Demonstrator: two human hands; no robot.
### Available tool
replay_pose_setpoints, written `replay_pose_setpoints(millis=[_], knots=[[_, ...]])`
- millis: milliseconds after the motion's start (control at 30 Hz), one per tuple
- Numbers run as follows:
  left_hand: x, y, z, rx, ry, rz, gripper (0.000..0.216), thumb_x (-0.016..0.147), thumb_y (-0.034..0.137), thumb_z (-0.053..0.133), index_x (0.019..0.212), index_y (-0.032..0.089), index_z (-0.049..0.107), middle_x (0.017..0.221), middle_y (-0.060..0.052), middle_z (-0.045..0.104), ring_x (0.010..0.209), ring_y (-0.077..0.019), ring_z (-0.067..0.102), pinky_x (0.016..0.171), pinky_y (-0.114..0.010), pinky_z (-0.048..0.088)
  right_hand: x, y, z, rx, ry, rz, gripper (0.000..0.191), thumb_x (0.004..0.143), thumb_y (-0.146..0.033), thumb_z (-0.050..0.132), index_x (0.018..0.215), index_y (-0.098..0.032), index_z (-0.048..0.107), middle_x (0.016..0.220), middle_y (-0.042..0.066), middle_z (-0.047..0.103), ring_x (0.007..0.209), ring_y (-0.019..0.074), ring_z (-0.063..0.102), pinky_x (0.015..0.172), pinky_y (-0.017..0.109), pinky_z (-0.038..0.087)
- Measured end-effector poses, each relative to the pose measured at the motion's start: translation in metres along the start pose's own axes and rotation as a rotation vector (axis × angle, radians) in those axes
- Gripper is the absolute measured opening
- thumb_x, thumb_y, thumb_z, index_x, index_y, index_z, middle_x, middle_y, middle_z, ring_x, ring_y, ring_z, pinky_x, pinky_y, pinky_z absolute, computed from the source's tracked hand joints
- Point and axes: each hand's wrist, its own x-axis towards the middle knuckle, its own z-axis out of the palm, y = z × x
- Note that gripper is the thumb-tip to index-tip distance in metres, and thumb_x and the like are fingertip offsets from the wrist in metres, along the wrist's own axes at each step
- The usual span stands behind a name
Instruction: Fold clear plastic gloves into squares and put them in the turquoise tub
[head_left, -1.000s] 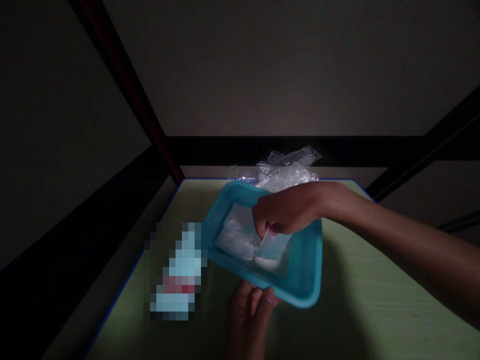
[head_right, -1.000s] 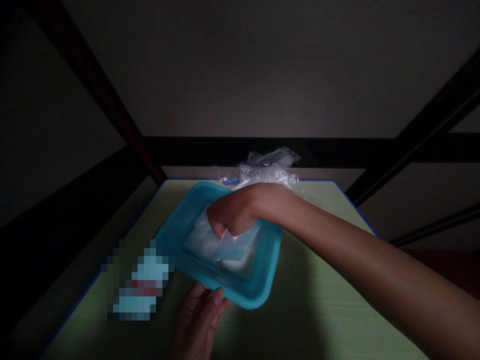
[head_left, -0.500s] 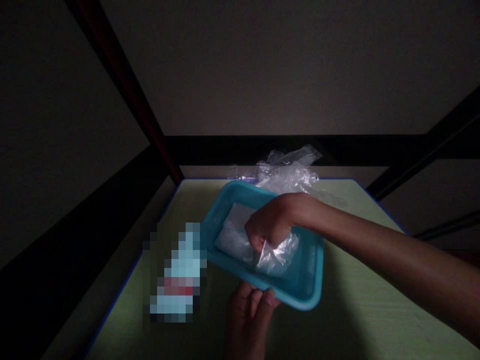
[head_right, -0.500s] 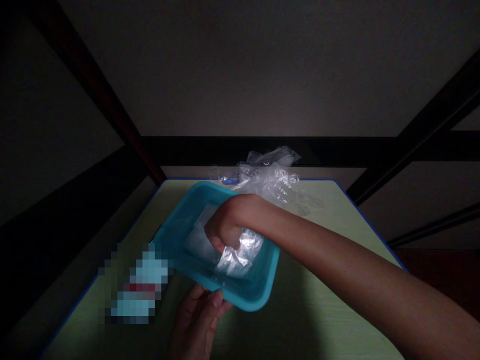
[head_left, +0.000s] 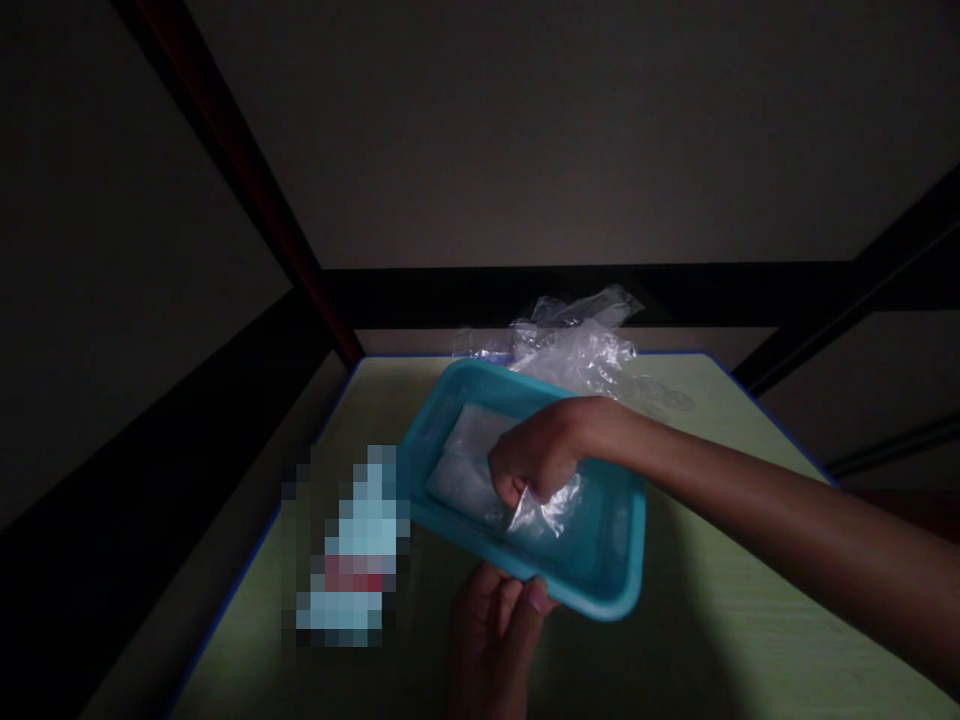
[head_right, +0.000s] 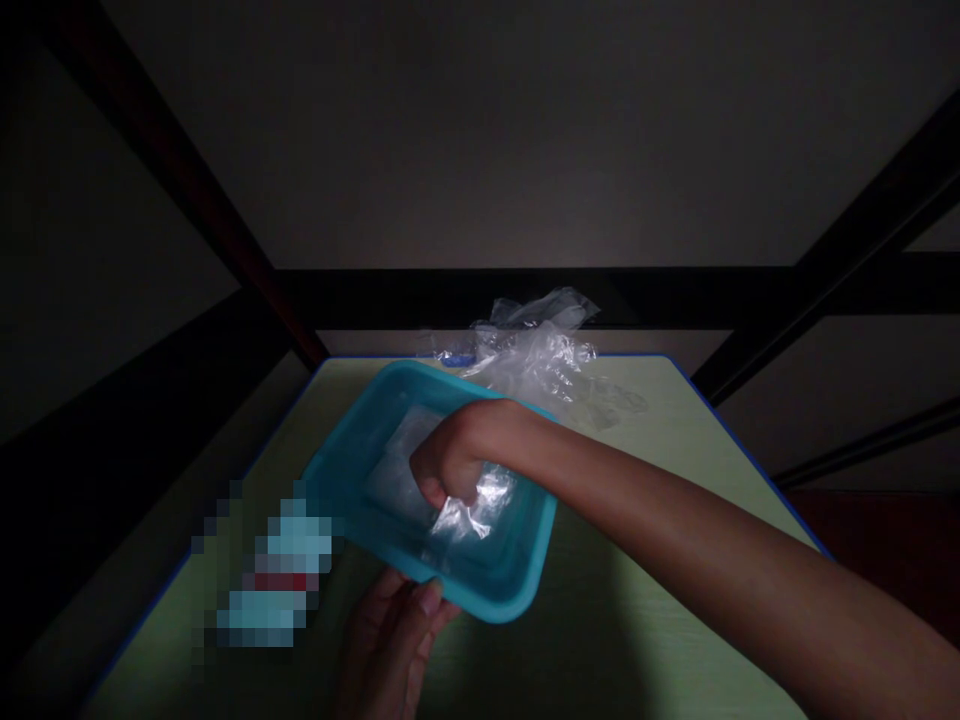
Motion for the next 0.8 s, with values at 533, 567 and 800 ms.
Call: replay_pose_setpoints(millis=[533,567,800], knots=[[0.001,0.003,0.001,0.000,-0.009,0.031,0.031,0.057,0.039,0.078,0.077,0.016,0.070,0.081,-0.008,0.072,0.076,-0.0214,0.067,0.068,-0.028,0.052,-0.009,0.005,-0.004,-0.004,0.002,0.060,0.025,0.057,0.010,0.064,0.070,-0.011,0.066,0.055,-0.008,0.049,0.059,0.0113,0.052,0.058,0.021,0.041],[0.001,0.004,0.001,-0.003,-0.008,0.028,0.032,0.057,0.039,0.078,0.077,0.016,0.070,0.081,-0.008,0.072,0.076,-0.0214,0.067,0.068,-0.028,0.052,-0.010,0.005,-0.005,-0.025,-0.016,0.070,0.026,0.059,0.009,0.064,0.076,-0.010,0.067,0.059,-0.007,0.051,0.062,0.0122,0.054,0.060,0.022,0.041],[0.001,0.007,0.002,0.026,0.051,-0.018,0.030,0.053,0.036,0.080,0.073,0.015,0.069,0.075,-0.007,0.072,0.073,-0.0215,0.067,0.068,-0.028,0.052,-0.016,0.003,-0.002,-0.154,-0.023,0.088,0.032,0.064,0.006,0.062,0.092,-0.008,0.066,0.077,-0.001,0.059,0.073,0.0151,0.056,0.063,0.023,0.041]])
